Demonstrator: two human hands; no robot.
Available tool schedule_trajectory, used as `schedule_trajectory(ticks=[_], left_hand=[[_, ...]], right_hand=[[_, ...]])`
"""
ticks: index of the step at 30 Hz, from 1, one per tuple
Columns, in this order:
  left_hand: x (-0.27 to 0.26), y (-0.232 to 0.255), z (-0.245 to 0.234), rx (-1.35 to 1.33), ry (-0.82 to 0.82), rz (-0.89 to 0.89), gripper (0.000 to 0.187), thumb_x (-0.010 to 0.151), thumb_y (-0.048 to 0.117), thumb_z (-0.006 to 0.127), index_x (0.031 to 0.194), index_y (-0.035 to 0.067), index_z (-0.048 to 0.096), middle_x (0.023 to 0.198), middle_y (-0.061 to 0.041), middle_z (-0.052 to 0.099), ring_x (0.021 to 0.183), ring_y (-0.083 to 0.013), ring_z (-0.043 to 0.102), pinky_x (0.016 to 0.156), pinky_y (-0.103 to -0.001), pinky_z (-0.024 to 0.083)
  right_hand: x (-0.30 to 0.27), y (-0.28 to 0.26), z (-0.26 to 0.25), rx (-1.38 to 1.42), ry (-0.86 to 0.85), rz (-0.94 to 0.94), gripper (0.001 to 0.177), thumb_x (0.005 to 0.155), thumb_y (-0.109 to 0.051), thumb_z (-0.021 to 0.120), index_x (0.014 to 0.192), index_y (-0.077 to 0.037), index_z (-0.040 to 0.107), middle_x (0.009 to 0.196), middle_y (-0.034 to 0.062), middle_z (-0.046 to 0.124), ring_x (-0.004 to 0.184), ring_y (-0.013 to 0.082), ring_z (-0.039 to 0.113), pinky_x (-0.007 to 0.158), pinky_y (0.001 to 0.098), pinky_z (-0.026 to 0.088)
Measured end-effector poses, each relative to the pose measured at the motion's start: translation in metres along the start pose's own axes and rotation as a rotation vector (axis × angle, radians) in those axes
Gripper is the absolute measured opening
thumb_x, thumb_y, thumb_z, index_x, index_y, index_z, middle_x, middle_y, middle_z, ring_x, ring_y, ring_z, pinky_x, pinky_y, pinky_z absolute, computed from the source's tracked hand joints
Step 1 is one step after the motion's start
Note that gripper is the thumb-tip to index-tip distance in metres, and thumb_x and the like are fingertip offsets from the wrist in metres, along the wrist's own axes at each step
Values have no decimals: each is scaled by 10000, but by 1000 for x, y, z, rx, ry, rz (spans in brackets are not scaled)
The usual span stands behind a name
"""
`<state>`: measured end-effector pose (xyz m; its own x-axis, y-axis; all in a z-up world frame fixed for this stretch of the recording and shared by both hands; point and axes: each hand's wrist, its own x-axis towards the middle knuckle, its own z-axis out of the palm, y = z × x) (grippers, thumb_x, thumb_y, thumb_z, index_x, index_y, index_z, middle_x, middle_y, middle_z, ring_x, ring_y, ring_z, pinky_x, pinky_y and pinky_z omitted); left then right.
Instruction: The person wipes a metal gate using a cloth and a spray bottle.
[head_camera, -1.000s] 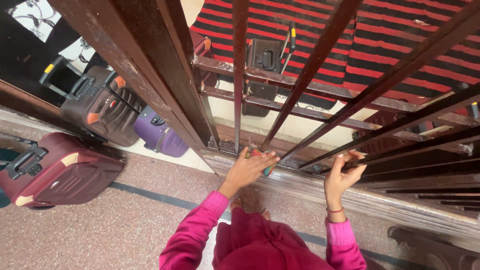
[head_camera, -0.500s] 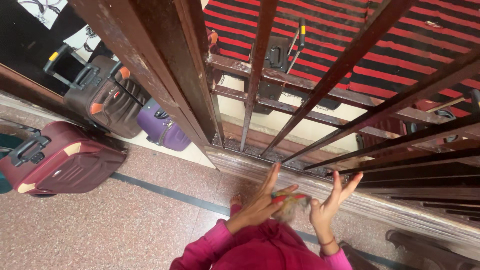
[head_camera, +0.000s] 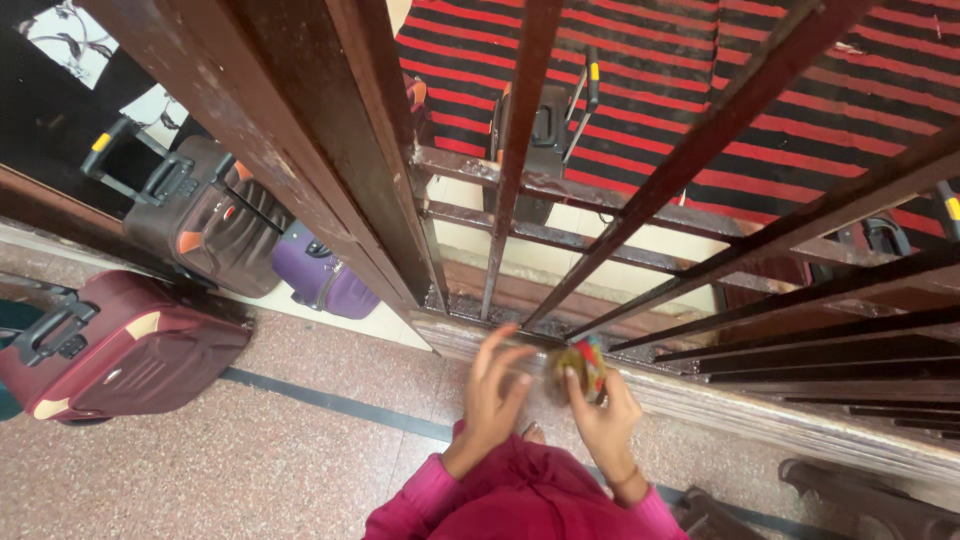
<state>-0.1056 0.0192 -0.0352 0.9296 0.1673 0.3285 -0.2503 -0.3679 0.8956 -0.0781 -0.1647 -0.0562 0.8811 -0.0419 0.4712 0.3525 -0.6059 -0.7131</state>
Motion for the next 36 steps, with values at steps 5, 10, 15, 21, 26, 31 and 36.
schedule_trajectory(ticks=[5,10,15,21,26,31,36], left_hand=[[19,-7,-19,96,222,-24,728,1043,408,548,1588,2,285,1668,-273,268,1532,-428,311,1229,-508,278],[33,-15,-35,53,-14,-197,679,1046,344,509,1609,61,256,1629,-226,358,1481,-409,384,1187,-458,314],[42,-22,-47,3,-43,-189,571,1059,300,489,1565,70,363,1573,-193,464,1452,-378,459,1167,-432,357],[42,-26,-45,9,-50,-124,586,1037,300,506,1548,45,373,1550,-205,461,1424,-376,465,1139,-430,365],[47,-33,-48,66,-63,-274,544,1019,327,514,1516,109,471,1498,-150,549,1333,-339,573,1057,-402,460],[47,-36,-47,18,-10,-225,498,1007,314,516,1452,93,545,1445,-142,610,1291,-313,630,1005,-371,503],[47,-36,-47,6,51,-162,428,1036,252,551,1411,50,596,1392,-161,657,1270,-303,644,1012,-362,490]], right_hand=[[24,7,45,-248,-116,-93,321,914,-317,756,1049,-31,702,569,67,585,439,145,517,437,316,403],[25,-7,82,28,-174,230,370,977,-284,684,1236,-22,722,626,73,620,483,86,521,448,268,387],[44,-50,70,436,-83,418,415,966,-117,652,1365,-3,670,788,56,673,616,81,515,505,275,370],[97,-117,16,587,101,50,389,988,32,598,1376,48,617,1158,89,724,1034,106,640,911,243,510],[104,-122,13,493,231,-75,405,968,27,587,1373,34,608,1159,98,729,1007,118,670,887,253,523],[75,-74,55,226,186,13,367,993,-71,607,1342,-29,713,754,53,760,533,129,503,502,294,358],[23,-45,73,108,-89,248,404,1028,-215,598,1410,-93,650,777,78,670,623,144,565,557,262,428]])
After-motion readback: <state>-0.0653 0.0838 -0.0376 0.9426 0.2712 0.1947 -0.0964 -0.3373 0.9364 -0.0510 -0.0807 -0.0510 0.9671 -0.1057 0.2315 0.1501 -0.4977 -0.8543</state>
